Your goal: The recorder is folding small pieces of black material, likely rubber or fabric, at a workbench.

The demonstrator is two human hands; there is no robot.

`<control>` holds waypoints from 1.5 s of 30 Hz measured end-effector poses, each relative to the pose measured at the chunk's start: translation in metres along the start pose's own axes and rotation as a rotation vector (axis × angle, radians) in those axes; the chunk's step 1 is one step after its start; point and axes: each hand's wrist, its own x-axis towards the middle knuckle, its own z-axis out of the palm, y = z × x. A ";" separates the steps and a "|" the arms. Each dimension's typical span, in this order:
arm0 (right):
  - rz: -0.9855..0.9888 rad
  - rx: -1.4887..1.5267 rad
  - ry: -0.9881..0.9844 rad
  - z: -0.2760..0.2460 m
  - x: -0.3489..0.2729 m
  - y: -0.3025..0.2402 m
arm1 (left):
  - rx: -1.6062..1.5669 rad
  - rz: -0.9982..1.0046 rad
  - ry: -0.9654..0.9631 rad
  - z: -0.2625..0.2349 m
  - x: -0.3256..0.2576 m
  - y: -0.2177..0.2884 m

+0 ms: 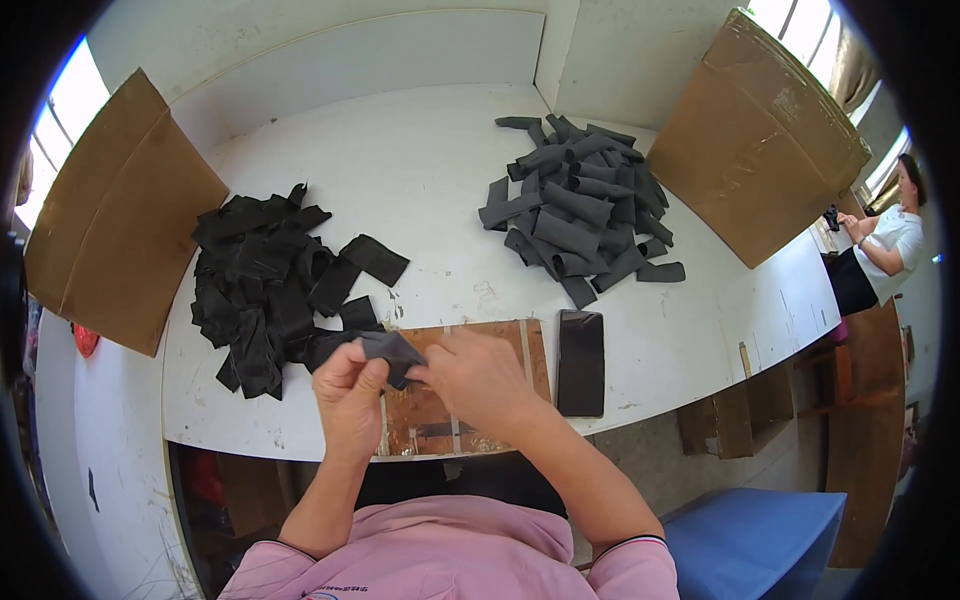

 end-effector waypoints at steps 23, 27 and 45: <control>0.167 0.477 -0.036 0.011 -0.015 0.009 | 0.286 0.063 -0.292 0.026 0.021 0.024; 0.229 0.597 -0.006 0.041 -0.031 0.014 | 0.509 0.149 -0.417 0.021 0.032 0.016; 0.064 0.399 0.081 0.028 -0.016 0.011 | -0.227 0.012 -0.118 0.007 0.020 0.009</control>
